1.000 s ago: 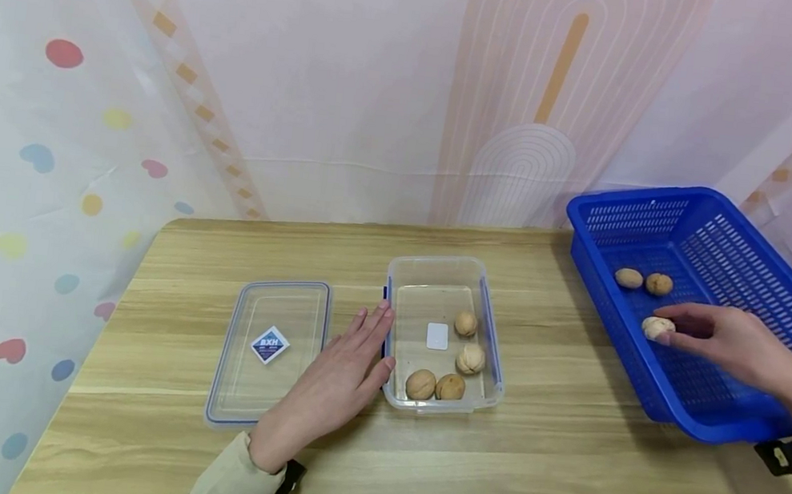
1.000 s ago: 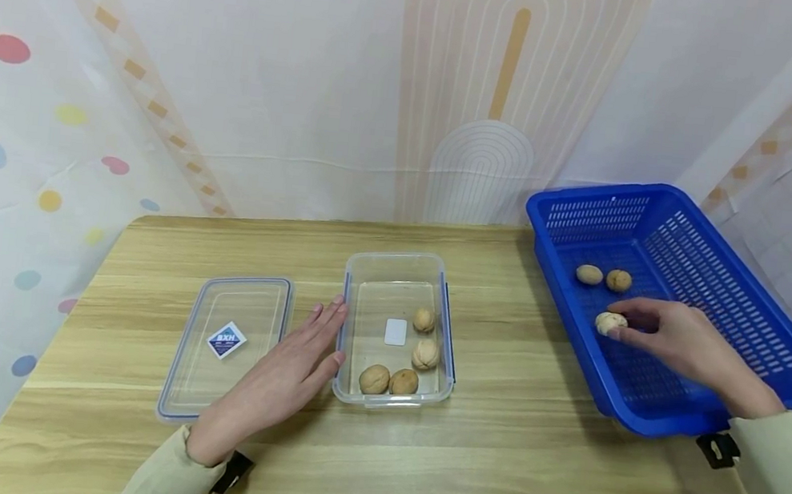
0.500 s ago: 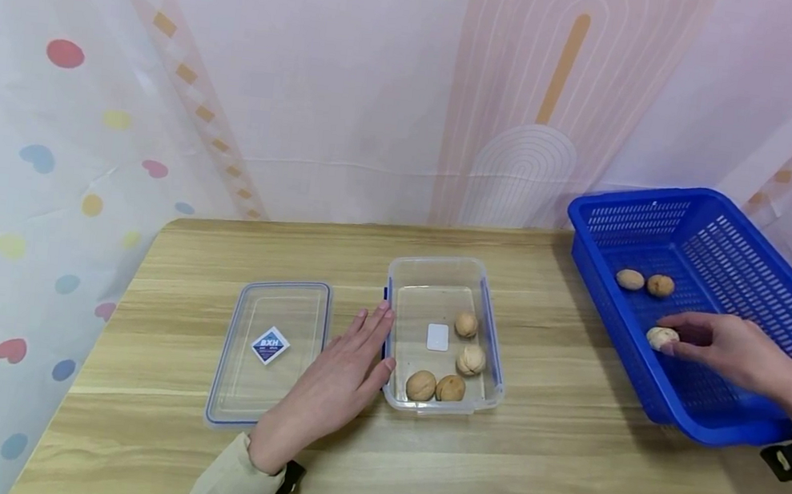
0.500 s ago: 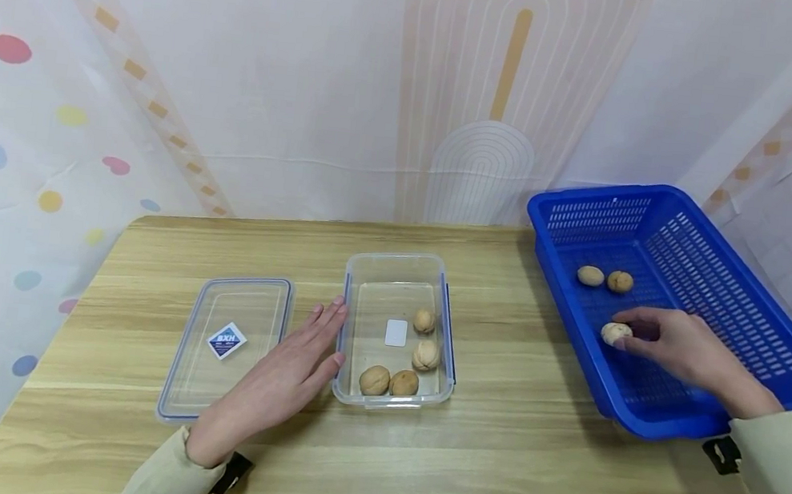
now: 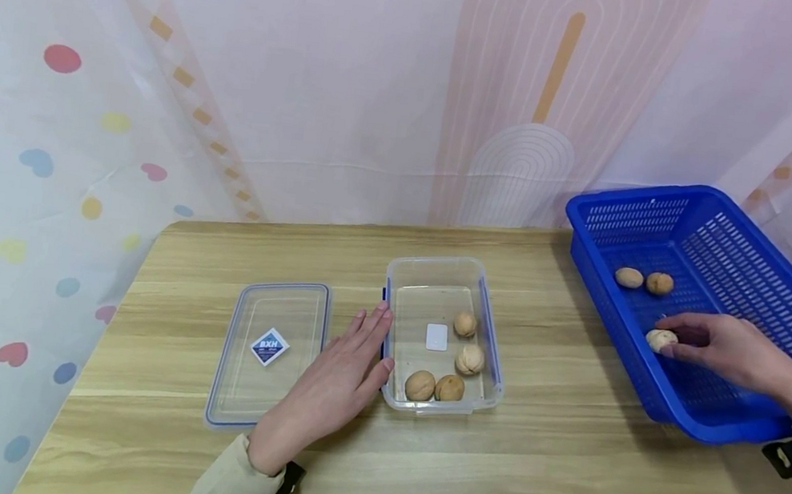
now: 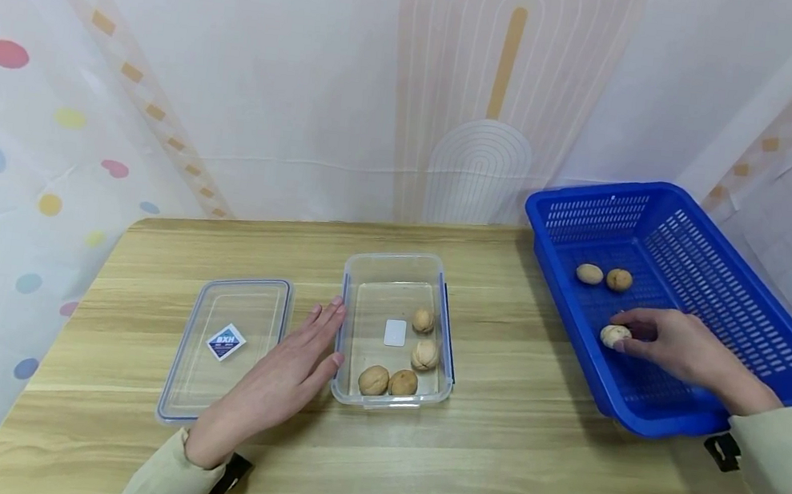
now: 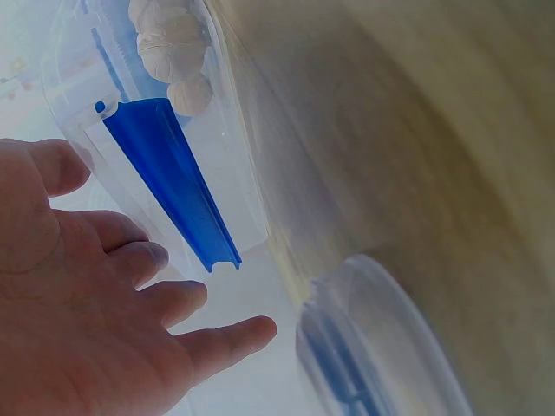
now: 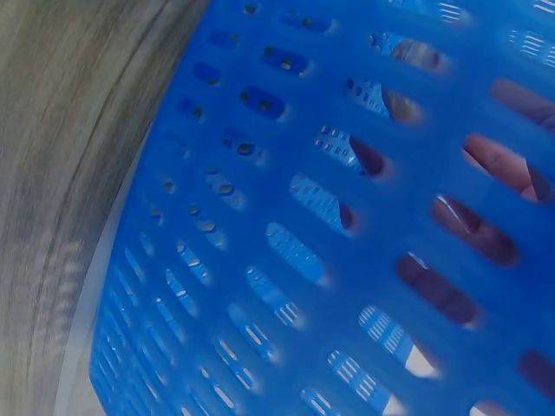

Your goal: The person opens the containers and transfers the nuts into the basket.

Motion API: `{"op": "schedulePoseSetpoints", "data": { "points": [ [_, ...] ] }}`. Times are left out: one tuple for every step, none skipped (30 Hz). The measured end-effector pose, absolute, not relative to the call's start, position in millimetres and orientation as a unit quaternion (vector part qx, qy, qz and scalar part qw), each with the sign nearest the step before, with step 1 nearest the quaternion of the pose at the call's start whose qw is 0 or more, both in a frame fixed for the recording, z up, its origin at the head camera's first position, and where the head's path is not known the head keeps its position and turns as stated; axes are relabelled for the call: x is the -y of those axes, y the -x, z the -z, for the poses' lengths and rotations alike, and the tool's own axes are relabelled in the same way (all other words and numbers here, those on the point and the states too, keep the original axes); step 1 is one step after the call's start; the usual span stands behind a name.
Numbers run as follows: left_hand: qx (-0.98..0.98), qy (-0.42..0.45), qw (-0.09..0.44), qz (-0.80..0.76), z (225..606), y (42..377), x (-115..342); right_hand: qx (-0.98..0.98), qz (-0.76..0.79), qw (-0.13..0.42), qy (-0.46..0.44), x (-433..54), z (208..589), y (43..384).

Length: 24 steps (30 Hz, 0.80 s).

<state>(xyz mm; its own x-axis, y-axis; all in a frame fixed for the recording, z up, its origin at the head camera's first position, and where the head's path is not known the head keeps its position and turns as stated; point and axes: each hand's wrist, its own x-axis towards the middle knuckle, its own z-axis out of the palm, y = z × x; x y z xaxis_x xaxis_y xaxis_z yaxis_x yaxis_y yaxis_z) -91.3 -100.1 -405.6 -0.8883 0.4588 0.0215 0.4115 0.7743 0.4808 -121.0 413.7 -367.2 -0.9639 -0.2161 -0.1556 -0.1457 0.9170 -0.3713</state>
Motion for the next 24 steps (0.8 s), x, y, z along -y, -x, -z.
{"op": "schedulePoseSetpoints", "data": {
  "points": [
    [-0.94,-0.232,0.049,-0.244,405.6,91.4,100.2,-0.974,0.18,0.098,0.094,-413.7,367.2,120.9],
    [-0.94,-0.232,0.048,-0.244,405.8,91.5,100.3,-0.975,0.176,0.098,0.094,-413.6,367.1,120.9],
    [-0.94,-0.233,0.048,-0.245,405.8,91.6,100.3,-0.975,0.175,0.1,0.094,-413.5,367.1,120.8],
    [-0.94,-0.234,0.049,-0.245,405.8,91.8,100.2,-0.975,0.173,0.101,0.093,-413.5,367.1,120.7],
    [-0.94,-0.234,0.049,-0.245,405.9,91.9,100.2,-0.975,0.172,0.103,0.093,-413.5,367.0,120.6],
    [-0.94,-0.234,0.048,-0.244,406.0,92.1,100.1,-0.976,0.17,0.104,0.092,-413.5,367.0,120.5],
    [-0.94,-0.235,0.048,-0.244,406.0,92.2,100.0,-0.976,0.169,0.106,0.091,-413.7,367.1,120.4],
    [-0.94,-0.235,0.048,-0.244,405.8,92.1,99.9,-0.976,0.168,0.108,0.09,-413.9,367.1,120.3],
    [-0.939,-0.235,0.047,-0.245,405.7,92.1,99.7,-0.976,0.168,0.11,0.088,-414.1,367.2,120.1],
    [-0.939,-0.235,0.047,-0.246,405.7,92.1,99.5,-0.976,0.166,0.112,0.086,-414.2,367.2,119.9],
    [-0.939,-0.235,0.046,-0.246,405.7,92.0,99.3,-0.976,0.166,0.114,0.086,-414.4,367.5,119.7],
    [-0.939,-0.236,0.046,-0.247,405.6,92.0,99.2,-0.976,0.165,0.116,0.086,-414.5,367.7,119.5],
    [-0.939,-0.235,0.046,-0.248,405.6,91.9,99.0,-0.975,0.166,0.117,0.087,-414.5,368.1,119.3],
    [-0.939,-0.235,0.045,-0.248,405.6,91.7,98.8,-0.975,0.165,0.119,0.088,-414.5,368.3,119.2],
    [-0.938,-0.235,0.044,-0.249,405.6,91.6,98.6,-0.975,0.165,0.119,0.09,-414.4,368.8,119.2],
    [-0.938,-0.235,0.044,-0.249,405.8,91.6,98.6,-0.975,0.165,0.12,0.09,-414.0,369.1,119.2],
    [-0.939,-0.235,0.044,-0.249,405.9,91.5,98.7,-0.974,0.166,0.122,0.092,-413.9,369.4,119.3],
    [-0.938,-0.234,0.044,-0.25,405.9,91.5,98.8,-0.974,0.166,0.123,0.093,-413.8,369.6,119.5],
    [-0.939,-0.233,0.044,-0.251,405.8,91.3,99.0,-0.974,0.165,0.125,0.094,-413.6,369.8,119.7],
    [-0.939,-0.233,0.044,-0.251,405.7,91.3,99.1,-0.974,0.165,0.127,0.094,-413.5,369.9,119.9],
    [-0.939,-0.232,0.045,-0.251,405.7,91.4,99.4,-0.973,0.166,0.129,0.094,-413.2,369.9,120.0],
    [-0.939,-0.232,0.046,-0.251,405.8,91.5,99.7,-0.973,0.165,0.13,0.094,-413.1,369.9,120.3],
    [-0.939,-0.232,0.047,-0.251,405.6,91.5,100.1,-0.972,0.166,0.131,0.097,-413.1,370.0,120.6],
    [-0.938,-0.232,0.048,-0.251,405.5,91.5,100.5,-0.972,0.165,0.131,0.099,-412.7,370.0,121.0]
  ]
}}
